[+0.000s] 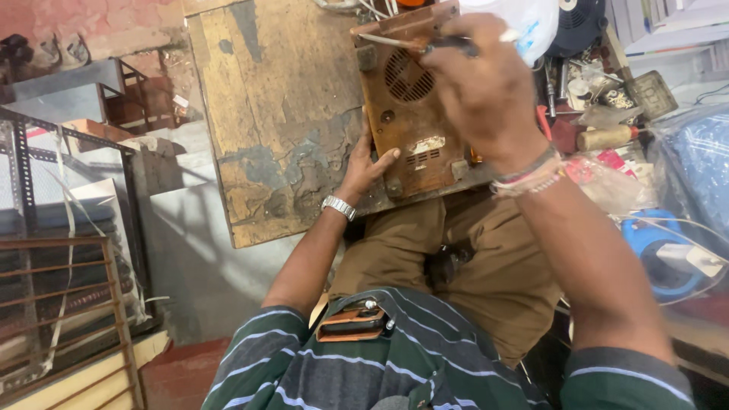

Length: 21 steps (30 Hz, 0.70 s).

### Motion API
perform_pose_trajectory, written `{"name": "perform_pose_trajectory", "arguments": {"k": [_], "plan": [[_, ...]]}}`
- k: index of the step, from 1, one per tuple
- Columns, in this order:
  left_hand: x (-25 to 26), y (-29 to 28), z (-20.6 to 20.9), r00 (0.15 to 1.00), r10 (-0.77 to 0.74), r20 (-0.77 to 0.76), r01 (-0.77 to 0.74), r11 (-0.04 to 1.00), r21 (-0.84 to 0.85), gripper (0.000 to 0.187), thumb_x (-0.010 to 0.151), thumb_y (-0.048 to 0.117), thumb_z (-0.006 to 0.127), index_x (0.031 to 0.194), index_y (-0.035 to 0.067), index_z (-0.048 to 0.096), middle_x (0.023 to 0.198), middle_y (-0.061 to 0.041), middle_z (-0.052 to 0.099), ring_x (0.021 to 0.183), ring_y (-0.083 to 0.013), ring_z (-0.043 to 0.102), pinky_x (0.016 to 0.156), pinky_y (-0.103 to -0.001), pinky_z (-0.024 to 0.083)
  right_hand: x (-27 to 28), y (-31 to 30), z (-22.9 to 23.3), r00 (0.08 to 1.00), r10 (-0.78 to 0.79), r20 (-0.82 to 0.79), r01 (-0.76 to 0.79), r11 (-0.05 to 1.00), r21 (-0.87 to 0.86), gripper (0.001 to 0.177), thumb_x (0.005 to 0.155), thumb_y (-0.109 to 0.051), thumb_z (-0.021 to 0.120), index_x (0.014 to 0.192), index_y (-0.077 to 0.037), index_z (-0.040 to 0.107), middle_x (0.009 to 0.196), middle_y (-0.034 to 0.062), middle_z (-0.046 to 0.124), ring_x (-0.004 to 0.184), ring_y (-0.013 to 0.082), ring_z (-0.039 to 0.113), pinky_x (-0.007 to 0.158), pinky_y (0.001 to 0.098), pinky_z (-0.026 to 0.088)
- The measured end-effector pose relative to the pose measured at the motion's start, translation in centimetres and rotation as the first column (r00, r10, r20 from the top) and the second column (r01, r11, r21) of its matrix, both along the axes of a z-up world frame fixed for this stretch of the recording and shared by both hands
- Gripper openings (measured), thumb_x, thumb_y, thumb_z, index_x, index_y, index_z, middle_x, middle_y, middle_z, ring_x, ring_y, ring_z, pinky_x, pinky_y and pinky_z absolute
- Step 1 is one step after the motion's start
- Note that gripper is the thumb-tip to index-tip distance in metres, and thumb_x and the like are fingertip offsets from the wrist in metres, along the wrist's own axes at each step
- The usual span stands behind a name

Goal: The person disassembles a vintage wooden radio by removing screws from the back panel. They open the casing to access the internal components and then use a multimeter to test the wiring.

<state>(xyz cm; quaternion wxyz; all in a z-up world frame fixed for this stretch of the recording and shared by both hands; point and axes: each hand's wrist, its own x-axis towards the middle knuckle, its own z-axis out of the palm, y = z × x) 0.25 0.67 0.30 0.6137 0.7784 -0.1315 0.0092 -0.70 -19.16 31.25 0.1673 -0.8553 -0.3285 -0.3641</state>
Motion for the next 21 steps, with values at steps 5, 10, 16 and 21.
{"name": "perform_pose_trajectory", "arguments": {"k": [5,10,16,21], "plan": [[0.0,0.0,0.8,0.999,-0.014,0.029,0.015,1.0,-0.013,0.107,0.095,0.025,0.077,0.167,0.018,-0.001,0.154,-0.02,0.054,0.139,-0.0275,0.057,0.115,-0.037,0.045,-1.3,-5.9,-4.4,0.978,-0.075,-0.193,0.15,0.9,0.41,0.019,0.096,0.008,0.082,0.107,-0.002,0.07,0.12,0.0154,0.059,0.105,0.0265,0.064,0.086,0.0356,0.056],[0.2,-0.3,-0.6,0.996,0.002,0.09,-0.002,1.0,0.004,0.105,0.096,0.025,0.077,0.168,0.019,0.001,0.153,-0.021,0.053,0.137,-0.0293,0.058,0.114,-0.039,0.047,-2.7,-13.9,-10.0,0.92,-0.277,-0.277,0.375,0.828,0.416,0.017,0.092,0.008,0.071,0.105,-0.002,0.067,0.115,0.0123,0.064,0.112,0.028,0.064,0.1,0.0393,0.051],[0.0,-0.3,-1.8,0.999,0.039,0.035,-0.04,0.999,0.037,0.085,0.097,0.023,0.083,0.162,0.015,0.029,0.149,-0.021,0.06,0.135,-0.0308,0.061,0.113,-0.041,0.049,-3.1,-16.9,-19.9,0.804,-0.416,-0.425,0.542,0.807,0.234,0.013,0.1,-0.004,0.08,0.111,-0.006,0.073,0.11,0.0131,0.066,0.11,0.035,0.059,0.097,0.047,0.046],[0.0,0.1,-0.8,0.999,0.008,-0.037,-0.01,0.998,-0.062,0.093,0.093,0.025,0.077,0.162,0.01,0.016,0.143,-0.017,0.059,0.127,-0.0272,0.062,0.106,-0.038,0.05,-2.9,-14.8,-25.7,0.78,-0.375,-0.502,0.513,0.841,0.169,0.024,0.096,0.001,0.064,0.118,-0.002,0.072,0.12,0.0223,0.062,0.11,0.0404,0.06,0.095,0.0483,0.049]]}}
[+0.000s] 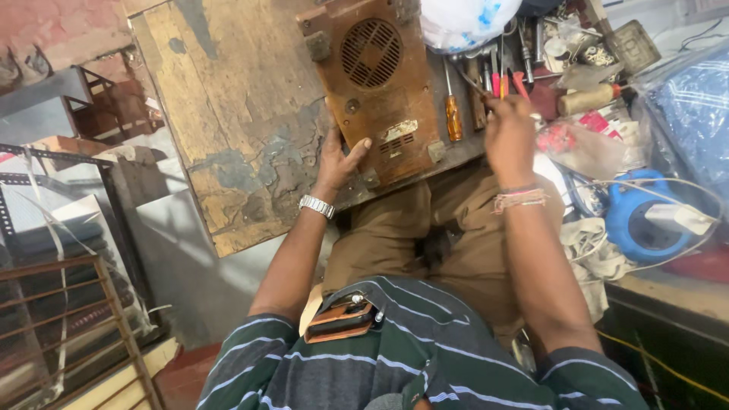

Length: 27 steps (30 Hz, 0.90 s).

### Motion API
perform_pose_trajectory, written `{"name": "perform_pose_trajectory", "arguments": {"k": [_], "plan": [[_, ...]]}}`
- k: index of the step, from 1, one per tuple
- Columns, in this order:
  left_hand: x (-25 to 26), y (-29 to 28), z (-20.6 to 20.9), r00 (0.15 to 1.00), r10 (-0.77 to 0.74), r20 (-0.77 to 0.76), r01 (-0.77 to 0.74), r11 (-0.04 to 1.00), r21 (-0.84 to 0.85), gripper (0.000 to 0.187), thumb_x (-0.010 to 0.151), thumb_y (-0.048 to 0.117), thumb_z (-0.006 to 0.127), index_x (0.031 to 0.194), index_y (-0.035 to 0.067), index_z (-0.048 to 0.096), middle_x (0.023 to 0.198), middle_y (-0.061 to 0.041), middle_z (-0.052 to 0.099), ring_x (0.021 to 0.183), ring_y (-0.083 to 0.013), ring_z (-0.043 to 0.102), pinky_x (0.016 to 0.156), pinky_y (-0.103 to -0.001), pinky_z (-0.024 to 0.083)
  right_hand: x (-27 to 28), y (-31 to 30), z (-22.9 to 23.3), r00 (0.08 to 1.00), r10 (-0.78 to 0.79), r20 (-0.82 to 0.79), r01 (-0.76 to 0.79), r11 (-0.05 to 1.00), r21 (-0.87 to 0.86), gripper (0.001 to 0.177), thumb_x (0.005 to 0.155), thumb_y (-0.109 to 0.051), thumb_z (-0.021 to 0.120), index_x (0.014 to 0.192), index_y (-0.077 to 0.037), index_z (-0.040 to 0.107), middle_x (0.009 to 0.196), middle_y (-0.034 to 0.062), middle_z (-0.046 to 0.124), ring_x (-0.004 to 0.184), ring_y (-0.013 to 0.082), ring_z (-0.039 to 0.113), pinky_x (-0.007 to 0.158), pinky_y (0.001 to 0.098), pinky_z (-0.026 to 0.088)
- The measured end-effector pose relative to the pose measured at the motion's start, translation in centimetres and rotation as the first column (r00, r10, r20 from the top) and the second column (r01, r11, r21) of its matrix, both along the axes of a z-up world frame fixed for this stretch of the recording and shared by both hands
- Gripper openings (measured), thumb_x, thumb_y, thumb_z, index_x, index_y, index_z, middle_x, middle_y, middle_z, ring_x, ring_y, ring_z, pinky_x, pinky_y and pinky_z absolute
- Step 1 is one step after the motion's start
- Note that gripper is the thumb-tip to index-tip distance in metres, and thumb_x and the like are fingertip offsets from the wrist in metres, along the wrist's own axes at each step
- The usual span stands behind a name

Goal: The person disassembles a vintage wooden radio by removing screws from the back panel. They open the casing to access the internal components and then use a multimeter to test the wiring.

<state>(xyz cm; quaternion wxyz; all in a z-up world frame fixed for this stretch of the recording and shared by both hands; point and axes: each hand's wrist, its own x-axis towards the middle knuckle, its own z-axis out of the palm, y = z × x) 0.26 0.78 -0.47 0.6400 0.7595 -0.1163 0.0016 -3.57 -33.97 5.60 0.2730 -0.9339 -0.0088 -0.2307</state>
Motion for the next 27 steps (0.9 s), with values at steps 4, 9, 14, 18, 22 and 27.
{"name": "perform_pose_trajectory", "arguments": {"k": [4,9,14,18,22,27], "plan": [[-0.1,-0.1,0.3,1.0,0.002,0.025,-0.004,0.998,0.066,0.081,0.096,0.023,0.079,0.16,0.01,0.031,0.142,-0.016,0.064,0.127,-0.0271,0.065,0.108,-0.037,0.051,1.0,0.6,-3.7,0.971,-0.047,-0.235,-0.051,0.917,-0.395,0.028,0.092,-0.003,0.059,0.117,-0.004,0.072,0.135,0.027,0.058,0.105,0.0448,0.06,0.09,0.0499,0.051],[0.0,-0.3,0.7,0.999,-0.037,0.022,0.039,0.997,-0.068,0.083,0.098,0.019,0.077,0.164,0.008,0.027,0.149,-0.017,0.058,0.135,-0.0251,0.058,0.114,-0.037,0.047,2.7,1.6,-6.7,0.948,-0.018,-0.319,-0.154,0.848,-0.507,0.04,0.098,-0.008,0.054,0.136,-0.001,0.067,0.152,0.0335,0.043,0.124,0.048,0.053,0.092,0.051,0.05],[-0.2,-0.4,1.1,0.998,-0.027,0.057,0.029,0.999,-0.038,0.098,0.098,0.022,0.076,0.167,0.01,0.007,0.156,-0.017,0.051,0.138,-0.0241,0.054,0.116,-0.036,0.043,2.0,3.1,-6.3,0.968,0.053,-0.245,-0.187,0.802,-0.567,0.05,0.096,-0.014,0.053,0.144,-0.016,0.064,0.166,0.0257,0.028,0.151,0.0437,0.026,0.112,0.0607,0.032],[-0.1,-0.2,1.5,0.999,0.009,0.051,-0.015,0.993,0.115,0.1,0.095,0.026,0.078,0.167,0.011,0.01,0.155,-0.017,0.052,0.138,-0.0247,0.055,0.115,-0.036,0.044,2.4,3.1,-4.3,0.951,0.19,-0.245,-0.296,0.79,-0.536,0.045,0.096,-0.014,0.054,0.139,-0.023,0.068,0.17,0.0231,0.026,0.157,0.0426,0.019,0.118,0.0618,0.022],[0.0,-0.3,1.7,0.996,-0.009,0.093,0.003,0.998,0.056,0.101,0.096,0.025,0.076,0.167,0.012,0.005,0.157,-0.018,0.051,0.139,-0.0264,0.054,0.116,-0.037,0.044,3.3,3.2,-3.0,0.903,0.255,-0.345,-0.423,0.658,-0.623,0.032,0.092,-0.021,0.058,0.118,-0.02,0.075,0.169,0.0163,0.033,0.159,0.0363,0.021,0.122,0.0574,0.022],[-0.1,-0.3,1.3,0.986,-0.016,0.166,0.011,0.999,0.031,0.101,0.098,0.023,0.076,0.168,0.012,0.004,0.158,-0.02,0.049,0.14,-0.0285,0.054,0.116,-0.039,0.044,2.8,3.9,-3.2,0.961,0.226,-0.157,-0.268,0.631,-0.728,0.034,0.092,-0.022,0.058,0.12,-0.014,0.076,0.154,0.0129,0.054,0.15,0.0328,0.039,0.116,0.0518,0.032]]}}
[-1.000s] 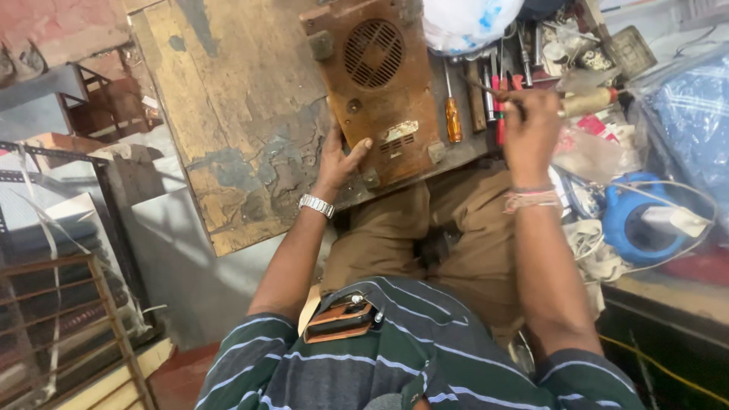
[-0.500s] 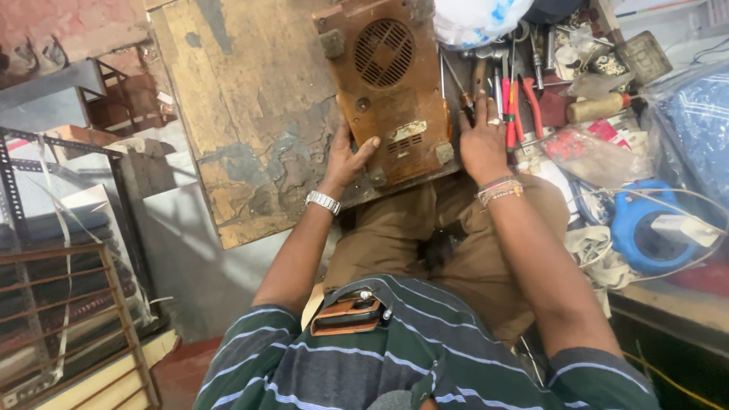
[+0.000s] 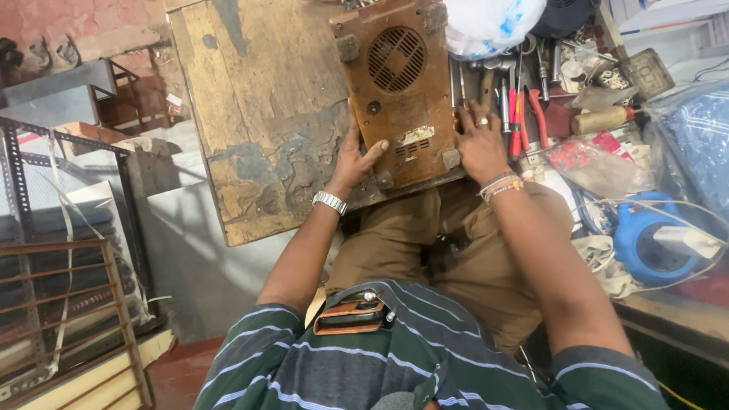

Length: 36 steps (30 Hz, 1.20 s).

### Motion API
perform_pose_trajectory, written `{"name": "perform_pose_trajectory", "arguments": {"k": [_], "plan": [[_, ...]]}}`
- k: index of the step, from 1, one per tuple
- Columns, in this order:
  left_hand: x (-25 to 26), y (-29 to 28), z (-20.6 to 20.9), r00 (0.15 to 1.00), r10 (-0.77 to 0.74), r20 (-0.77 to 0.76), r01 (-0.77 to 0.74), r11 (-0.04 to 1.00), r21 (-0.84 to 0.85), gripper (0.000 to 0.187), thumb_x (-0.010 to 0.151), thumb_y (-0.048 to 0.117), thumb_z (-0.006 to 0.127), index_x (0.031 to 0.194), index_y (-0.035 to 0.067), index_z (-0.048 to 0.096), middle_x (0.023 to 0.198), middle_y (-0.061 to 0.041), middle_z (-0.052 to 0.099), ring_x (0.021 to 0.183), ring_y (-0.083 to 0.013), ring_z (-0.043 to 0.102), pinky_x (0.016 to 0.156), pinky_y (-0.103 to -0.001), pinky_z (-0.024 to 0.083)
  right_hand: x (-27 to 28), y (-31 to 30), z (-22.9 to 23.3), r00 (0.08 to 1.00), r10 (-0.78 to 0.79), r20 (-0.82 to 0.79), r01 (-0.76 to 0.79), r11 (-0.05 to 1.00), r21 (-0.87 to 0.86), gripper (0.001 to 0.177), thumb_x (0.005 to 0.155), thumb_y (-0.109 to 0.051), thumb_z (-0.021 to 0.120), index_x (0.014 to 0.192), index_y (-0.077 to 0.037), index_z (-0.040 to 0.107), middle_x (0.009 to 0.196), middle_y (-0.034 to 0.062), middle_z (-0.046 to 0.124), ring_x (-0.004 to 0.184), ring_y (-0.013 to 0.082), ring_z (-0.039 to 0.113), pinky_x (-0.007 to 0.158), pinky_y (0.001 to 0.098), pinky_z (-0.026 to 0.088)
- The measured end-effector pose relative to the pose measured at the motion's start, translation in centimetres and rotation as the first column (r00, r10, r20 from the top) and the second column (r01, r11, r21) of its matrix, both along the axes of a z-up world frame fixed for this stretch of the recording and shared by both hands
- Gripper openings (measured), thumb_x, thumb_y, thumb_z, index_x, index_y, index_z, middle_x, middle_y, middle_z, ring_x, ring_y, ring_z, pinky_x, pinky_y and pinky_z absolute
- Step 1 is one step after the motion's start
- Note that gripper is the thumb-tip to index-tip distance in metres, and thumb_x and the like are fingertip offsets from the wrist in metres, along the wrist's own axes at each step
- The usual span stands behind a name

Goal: The person disassembles a vintage wooden radio by removing screws from the back panel. They open the casing to access the internal components and then use a multimeter to test the wiring.

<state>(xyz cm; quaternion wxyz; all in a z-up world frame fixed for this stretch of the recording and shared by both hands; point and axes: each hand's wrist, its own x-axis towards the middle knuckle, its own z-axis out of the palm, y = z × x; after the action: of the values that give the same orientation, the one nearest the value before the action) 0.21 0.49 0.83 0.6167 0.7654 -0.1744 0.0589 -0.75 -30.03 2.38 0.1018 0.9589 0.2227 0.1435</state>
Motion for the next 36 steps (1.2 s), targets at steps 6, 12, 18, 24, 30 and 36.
{"name": "perform_pose_trajectory", "arguments": {"k": [6,12,18,24,30,36], "plan": [[-0.1,0.2,-0.4,0.995,0.04,-0.097,-0.032,0.996,0.088,0.103,0.096,0.026,0.077,0.167,0.015,0.004,0.147,-0.018,0.059,0.129,-0.0277,0.062,0.109,-0.038,0.049,-0.6,0.2,0.1,0.965,-0.108,-0.24,0.13,0.988,0.078,0.031,0.092,-0.016,0.055,0.116,-0.019,0.075,0.123,0.0141,0.062,0.122,0.0346,0.053,0.092,0.0494,0.038],[0.1,-0.1,-0.1,0.996,0.062,-0.072,-0.057,0.996,0.067,0.102,0.094,0.025,0.078,0.167,0.014,0.008,0.146,-0.019,0.06,0.128,-0.0285,0.062,0.107,-0.038,0.049,0.5,-1.2,3.7,0.992,-0.098,0.084,0.036,0.837,0.546,0.054,0.085,-0.006,0.065,0.138,0.001,0.059,0.139,0.0265,0.057,0.12,0.0449,0.055,0.095,0.0515,0.047],[0.4,-0.1,0.5,0.999,0.031,0.029,-0.032,0.998,0.046,0.101,0.095,0.019,0.078,0.167,0.012,0.008,0.156,-0.023,0.05,0.138,-0.0303,0.054,0.113,-0.039,0.044,-1.2,-1.6,14.5,0.987,-0.163,0.001,0.033,0.21,0.977,0.033,0.109,0.006,0.063,0.139,-0.003,0.049,0.134,0.0152,0.063,0.115,0.0209,0.067,0.094,0.0302,0.057],[0.4,-0.1,0.5,0.997,-0.012,-0.07,0.01,1.0,-0.028,0.101,0.096,0.019,0.077,0.168,0.01,0.006,0.157,-0.021,0.05,0.139,-0.0285,0.053,0.115,-0.039,0.043,-3.3,1.6,24.8,0.953,-0.015,0.303,-0.289,0.26,0.922,0.05,0.11,0.017,0.058,0.148,-0.006,0.036,0.132,0.0128,0.059,0.122,0.0211,0.067,0.107,0.0323,0.06],[0.1,-0.3,0.5,0.989,-0.036,-0.147,0.023,0.995,-0.093,0.102,0.096,0.019,0.075,0.168,0.012,0.004,0.153,-0.016,0.054,0.134,-0.0231,0.057,0.112,-0.036,0.047,-1.8,4.0,26.7,0.927,-0.046,0.372,-0.289,0.544,0.787,0.045,0.111,0.015,0.066,0.144,-0.006,0.044,0.131,0.0126,0.056,0.121,0.0231,0.067,0.102,0.0309,0.061],[-0.2,-0.1,0.0,0.986,-0.013,-0.164,0.001,0.997,-0.073,0.104,0.094,0.018,0.076,0.167,0.013,0.002,0.153,-0.014,0.053,0.129,-0.0208,0.058,0.108,-0.034,0.049,-0.8,4.1,25.7,0.949,-0.021,0.316,-0.27,0.463,0.844,0.04,0.113,0.013,0.064,0.142,-0.006,0.045,0.13,0.0119,0.056,0.121,0.0223,0.066,0.1,0.0318,0.062]]}}
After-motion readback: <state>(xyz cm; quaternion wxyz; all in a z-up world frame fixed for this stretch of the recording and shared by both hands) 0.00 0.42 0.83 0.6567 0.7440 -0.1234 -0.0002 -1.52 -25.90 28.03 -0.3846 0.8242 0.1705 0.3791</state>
